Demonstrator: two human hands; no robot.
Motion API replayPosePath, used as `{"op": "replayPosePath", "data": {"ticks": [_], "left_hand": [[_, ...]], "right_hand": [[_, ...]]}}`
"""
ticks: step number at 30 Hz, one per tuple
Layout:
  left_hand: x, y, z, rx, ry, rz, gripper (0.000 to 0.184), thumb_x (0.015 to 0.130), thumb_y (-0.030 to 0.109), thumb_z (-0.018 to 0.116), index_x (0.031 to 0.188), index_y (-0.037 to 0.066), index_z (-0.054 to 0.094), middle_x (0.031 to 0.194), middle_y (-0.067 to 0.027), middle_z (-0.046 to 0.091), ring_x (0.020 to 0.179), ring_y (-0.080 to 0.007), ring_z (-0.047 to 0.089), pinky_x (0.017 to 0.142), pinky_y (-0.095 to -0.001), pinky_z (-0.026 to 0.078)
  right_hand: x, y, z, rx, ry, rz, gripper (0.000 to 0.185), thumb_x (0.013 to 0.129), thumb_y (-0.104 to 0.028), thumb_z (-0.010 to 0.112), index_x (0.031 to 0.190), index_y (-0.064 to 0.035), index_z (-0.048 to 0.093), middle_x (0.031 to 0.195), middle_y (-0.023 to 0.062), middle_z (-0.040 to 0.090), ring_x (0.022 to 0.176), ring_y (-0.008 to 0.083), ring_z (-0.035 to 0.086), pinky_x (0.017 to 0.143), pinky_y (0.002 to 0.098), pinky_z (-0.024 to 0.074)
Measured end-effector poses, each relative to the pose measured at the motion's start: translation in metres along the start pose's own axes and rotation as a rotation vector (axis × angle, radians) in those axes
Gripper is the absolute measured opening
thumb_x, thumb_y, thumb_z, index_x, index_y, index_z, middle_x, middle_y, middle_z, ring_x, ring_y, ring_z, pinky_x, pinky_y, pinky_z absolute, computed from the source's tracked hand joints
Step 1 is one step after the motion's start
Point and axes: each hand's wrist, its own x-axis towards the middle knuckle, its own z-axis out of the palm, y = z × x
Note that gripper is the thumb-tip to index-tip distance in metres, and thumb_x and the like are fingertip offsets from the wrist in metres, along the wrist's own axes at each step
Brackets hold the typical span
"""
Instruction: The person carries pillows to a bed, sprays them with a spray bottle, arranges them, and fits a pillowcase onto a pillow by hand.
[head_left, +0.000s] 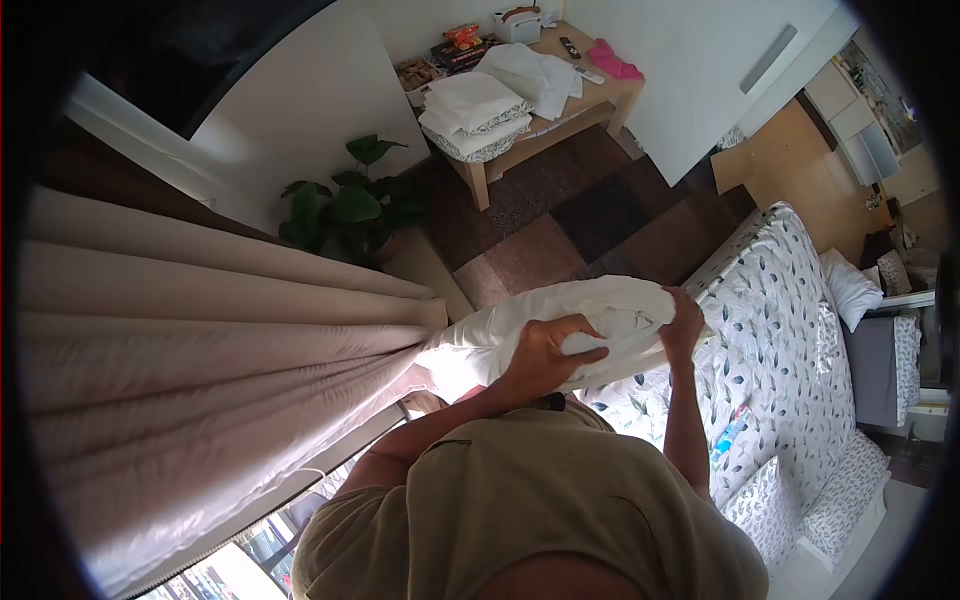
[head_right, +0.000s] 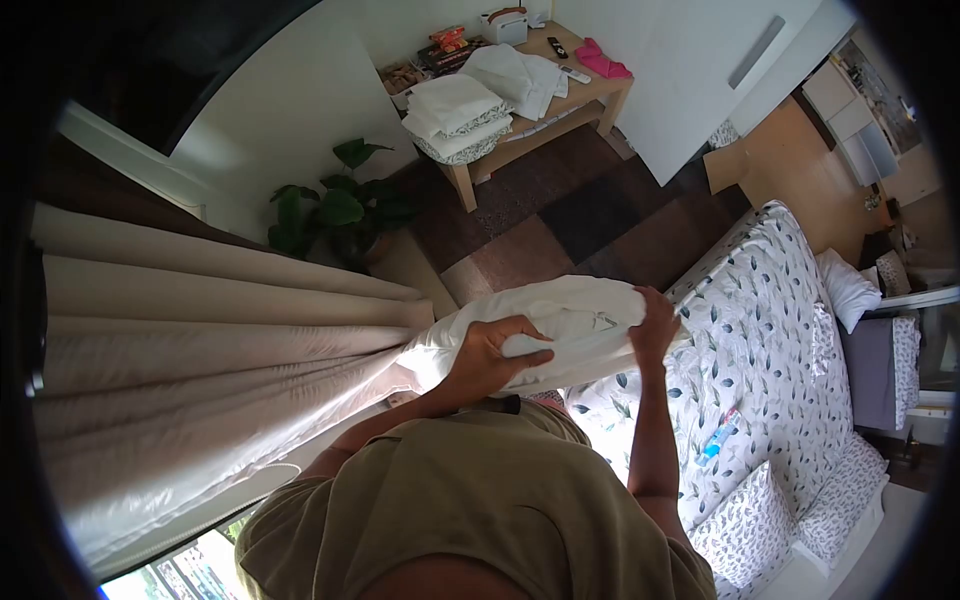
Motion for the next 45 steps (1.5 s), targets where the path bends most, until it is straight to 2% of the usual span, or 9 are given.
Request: {"op": "replayPosePath", "data": {"ticks": [4, 9, 12, 14, 19, 27, 33, 37, 45], "left_hand": [[0.012, 0.024, -0.032, -0.179, -0.164, 0.027, 0.017, 0.073, 0.009, 0.073, 0.083, -0.001, 0.064, 0.077, -0.0050, 0.062, 0.073, -0.0085, 0.056, 0.069, -0.0218, 0.042], [0.037, 0.019, -0.087, -0.235, 0.138, 0.192, 0.013, 0.070, 0.004, 0.074, 0.079, 0.001, 0.064, 0.079, -0.0035, 0.062, 0.075, -0.0090, 0.057, 0.066, -0.0230, 0.046], [0.065, 0.008, -0.134, -0.100, 0.491, 0.082, 0.013, 0.072, 0.001, 0.070, 0.083, 0.005, 0.064, 0.075, -0.0040, 0.061, 0.072, -0.0128, 0.058, 0.064, -0.0263, 0.048], [0.072, 0.013, -0.152, 0.919, 0.653, 0.417, 0.025, 0.068, 0.011, 0.074, 0.092, 0.011, 0.066, 0.089, -0.0078, 0.058, 0.083, -0.0222, 0.056, 0.076, -0.0351, 0.044], [0.100, -0.001, -0.110, 0.842, 0.196, 0.566, 0.047, 0.070, 0.024, 0.072, 0.111, 0.006, 0.059, 0.116, -0.0147, 0.047, 0.105, -0.0311, 0.047, 0.089, -0.0427, 0.037], [0.231, -0.009, -0.067, 0.551, 0.376, 0.435, 0.052, 0.083, 0.028, 0.062, 0.117, -0.008, 0.043, 0.114, -0.0240, 0.048, 0.102, -0.0378, 0.052, 0.084, -0.0378, 0.044], [0.307, 0.004, -0.021, 0.236, 0.121, 0.051, 0.042, 0.075, 0.032, 0.068, 0.098, -0.002, 0.058, 0.080, -0.0169, 0.064, 0.075, -0.0330, 0.063, 0.066, -0.0361, 0.049], [0.348, -0.005, -0.010, 0.419, 0.134, 0.205, 0.035, 0.073, 0.026, 0.069, 0.095, -0.001, 0.061, 0.076, -0.0148, 0.064, 0.068, -0.0297, 0.062, 0.064, -0.0361, 0.048], [0.380, 0.099, -0.053, -0.292, 0.499, 0.078, 0.021, 0.072, 0.002, 0.070, 0.092, 0.001, 0.066, 0.080, -0.0051, 0.066, 0.071, -0.0083, 0.061, 0.066, -0.0229, 0.048]], "right_hand": [[0.038, 0.050, -0.011, -0.142, 0.158, 0.362, 0.024, 0.072, -0.015, 0.059, 0.096, -0.0175, 0.064, 0.095, 0.0054, 0.064, 0.087, 0.0305, 0.062, 0.072, 0.0438, 0.0485], [0.070, 0.060, 0.005, 1.568, 0.039, 0.460, 0.036, 0.087, -0.023, 0.047, 0.113, 0.0006, 0.054, 0.108, 0.0114, 0.060, 0.096, 0.0241, 0.059, 0.082, 0.0380, 0.0494], [0.074, -0.047, -0.004, 1.803, -0.066, 0.571, 0.031, 0.089, -0.022, 0.046, 0.112, -0.0019, 0.055, 0.105, 0.0114, 0.060, 0.094, 0.0203, 0.060, 0.079, 0.0352, 0.0513], [0.094, -0.105, -0.008, 2.042, -0.617, 0.377, 0.025, 0.086, -0.015, 0.054, 0.106, 0.0000, 0.058, 0.099, 0.0123, 0.063, 0.084, 0.0202, 0.063, 0.072, 0.0324, 0.0540], [0.129, -0.210, -0.002, 1.874, -0.757, 0.461, 0.028, 0.088, -0.015, 0.051, 0.111, 0.0019, 0.055, 0.106, 0.0146, 0.060, 0.090, 0.0215, 0.062, 0.077, 0.0344, 0.0531], [0.226, -0.183, -0.055, 1.432, -0.822, 0.085, 0.034, 0.077, 0.000, 0.051, 0.110, 0.0044, 0.053, 0.102, 0.0115, 0.060, 0.086, 0.0146, 0.059, 0.075, 0.0280, 0.0480], [0.296, -0.142, -0.066, 0.868, -0.122, -0.353, 0.032, 0.071, 0.000, 0.050, 0.104, 0.0008, 0.051, 0.094, 0.0142, 0.057, 0.090, 0.0203, 0.056, 0.082, 0.0285, 0.0421], [0.348, -0.081, -0.022, 0.517, 0.005, -0.181, 0.032, 0.064, 0.003, 0.050, 0.094, -0.0085, 0.049, 0.091, 0.0092, 0.054, 0.087, 0.0289, 0.056, 0.075, 0.0361, 0.0446], [0.326, 0.075, 0.088, 0.060, -0.185, 0.176, 0.032, 0.071, -0.003, 0.058, 0.101, -0.0091, 0.054, 0.102, 0.0088, 0.055, 0.094, 0.0247, 0.055, 0.075, 0.0337, 0.0437]]}}
